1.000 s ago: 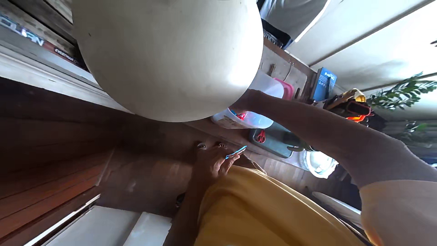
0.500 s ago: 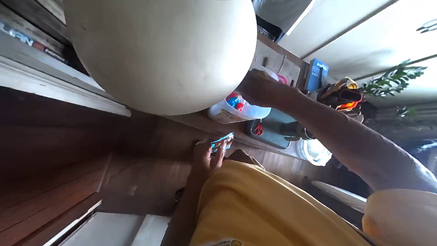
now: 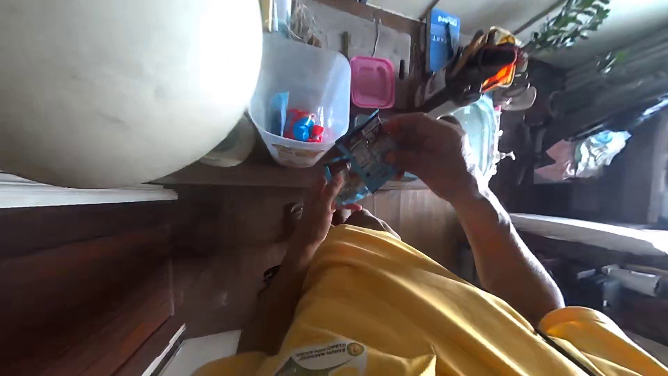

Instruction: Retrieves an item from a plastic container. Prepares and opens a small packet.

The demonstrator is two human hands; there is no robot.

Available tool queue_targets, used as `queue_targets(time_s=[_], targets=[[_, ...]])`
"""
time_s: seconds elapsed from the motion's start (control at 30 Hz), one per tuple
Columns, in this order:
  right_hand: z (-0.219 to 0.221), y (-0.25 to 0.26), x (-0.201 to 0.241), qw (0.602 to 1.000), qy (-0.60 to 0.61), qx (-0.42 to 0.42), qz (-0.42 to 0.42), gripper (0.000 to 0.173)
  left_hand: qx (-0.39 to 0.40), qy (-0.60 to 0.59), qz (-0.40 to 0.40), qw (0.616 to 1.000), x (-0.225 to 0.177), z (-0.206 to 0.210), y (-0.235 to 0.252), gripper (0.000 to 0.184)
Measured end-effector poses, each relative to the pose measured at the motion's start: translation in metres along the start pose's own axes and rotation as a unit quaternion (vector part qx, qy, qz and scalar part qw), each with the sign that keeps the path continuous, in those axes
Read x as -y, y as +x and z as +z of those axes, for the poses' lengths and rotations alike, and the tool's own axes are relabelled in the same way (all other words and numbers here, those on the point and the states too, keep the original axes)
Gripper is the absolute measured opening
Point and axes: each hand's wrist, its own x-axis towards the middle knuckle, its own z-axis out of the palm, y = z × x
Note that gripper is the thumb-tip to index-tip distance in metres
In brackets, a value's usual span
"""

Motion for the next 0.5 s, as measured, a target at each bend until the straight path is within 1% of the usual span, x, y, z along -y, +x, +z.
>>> queue_targets(time_s=[0.07, 0.1, 0.13, 0.2, 0.23, 0.3, 0.33, 0.37, 0.4, 0.43, 0.47, 0.5], targets=[[0.0, -0.022, -0.014, 0.999, 0.002, -0.016, 0.028, 0.041, -0.006, -0.057, 0.009, 0.998, -0.004, 0.022, 0.011, 0.032], [0.0, -0.032, -0.021, 0.999, 0.005, -0.023, 0.04, 0.041, -0.004, -0.062, 0.021, 0.998, -0.004, 0.031, 0.015, 0.03], [-0.001, -0.04, -0.028, 0.998, 0.014, -0.027, 0.046, 0.041, -0.004, -0.042, 0.042, 0.998, -0.003, 0.039, 0.019, 0.027], [-0.004, -0.056, -0.047, 0.998, 0.031, -0.028, 0.043, 0.041, -0.017, 0.053, 0.057, 0.997, 0.0, 0.055, 0.02, 0.03], [-0.008, -0.066, -0.058, 0.999, 0.017, -0.031, 0.036, 0.039, -0.016, 0.12, 0.041, 0.992, 0.002, 0.061, 0.015, 0.031], [-0.019, -0.085, -0.083, 0.996, -0.073, -0.056, -0.012, 0.037, -0.002, 0.229, 0.03, 0.973, 0.01, 0.071, 0.007, 0.03], [-0.027, -0.09, -0.092, 0.989, -0.123, -0.071, -0.039, 0.04, 0.012, 0.269, 0.029, 0.963, 0.015, 0.076, 0.003, 0.03], [-0.037, -0.093, -0.099, 0.983, -0.156, -0.076, -0.059, 0.046, 0.028, 0.303, 0.032, 0.952, 0.019, 0.081, 0.0, 0.031], [-0.047, -0.094, -0.106, 0.979, -0.174, -0.069, -0.08, 0.054, 0.048, 0.336, 0.043, 0.94, 0.025, 0.087, -0.001, 0.031], [-0.057, -0.093, -0.111, 0.978, -0.173, -0.055, -0.101, 0.058, 0.067, 0.365, 0.054, 0.927, 0.03, 0.095, -0.001, 0.029], [-0.066, -0.092, -0.117, 0.979, -0.157, -0.033, -0.124, 0.054, 0.083, 0.393, 0.058, 0.914, 0.033, 0.104, -0.001, 0.026], [-0.073, -0.093, -0.123, 0.982, -0.122, -0.01, -0.144, 0.044, 0.094, 0.418, 0.057, 0.902, 0.035, 0.116, 0.001, 0.023]])
